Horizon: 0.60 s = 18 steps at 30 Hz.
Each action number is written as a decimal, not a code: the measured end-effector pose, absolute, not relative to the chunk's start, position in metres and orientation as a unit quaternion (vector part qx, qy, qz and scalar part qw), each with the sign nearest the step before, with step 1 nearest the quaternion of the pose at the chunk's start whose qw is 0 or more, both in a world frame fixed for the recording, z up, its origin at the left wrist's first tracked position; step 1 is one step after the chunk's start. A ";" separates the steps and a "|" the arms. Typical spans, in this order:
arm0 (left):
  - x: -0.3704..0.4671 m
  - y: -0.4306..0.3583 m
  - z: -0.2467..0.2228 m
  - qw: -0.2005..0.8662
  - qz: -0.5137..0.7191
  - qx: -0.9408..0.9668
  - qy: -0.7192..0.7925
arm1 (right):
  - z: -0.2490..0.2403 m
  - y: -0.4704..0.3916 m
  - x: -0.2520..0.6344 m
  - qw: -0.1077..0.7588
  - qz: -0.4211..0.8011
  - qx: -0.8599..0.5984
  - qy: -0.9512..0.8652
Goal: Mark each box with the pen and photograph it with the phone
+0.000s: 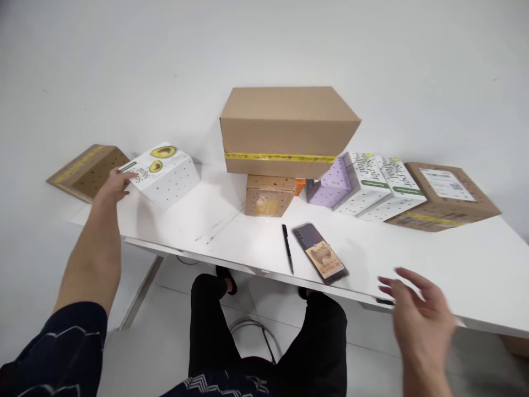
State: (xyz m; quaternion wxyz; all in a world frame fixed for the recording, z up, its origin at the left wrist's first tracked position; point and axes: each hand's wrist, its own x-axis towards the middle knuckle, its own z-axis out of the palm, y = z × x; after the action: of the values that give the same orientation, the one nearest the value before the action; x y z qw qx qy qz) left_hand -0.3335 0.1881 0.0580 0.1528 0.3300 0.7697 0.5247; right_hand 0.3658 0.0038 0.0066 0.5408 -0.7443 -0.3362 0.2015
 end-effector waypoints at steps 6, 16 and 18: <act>-0.263 0.133 0.031 0.244 0.569 0.288 0.730 | -0.008 0.029 0.248 0.470 0.445 -0.551 -0.527; -0.059 -0.035 0.014 0.203 0.566 0.358 0.715 | -0.017 -0.002 0.147 0.378 0.525 -0.397 -0.651; -0.033 -0.053 0.013 0.215 0.565 0.373 0.704 | -0.018 -0.010 0.161 0.400 0.491 -0.413 -0.654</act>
State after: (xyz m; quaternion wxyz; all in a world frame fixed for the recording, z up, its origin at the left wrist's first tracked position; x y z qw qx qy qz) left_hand -0.0330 -0.0526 0.0130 0.2150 0.3727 0.7043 0.5646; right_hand 0.1607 -0.0103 -0.0185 0.4005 -0.4132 -0.6543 0.4907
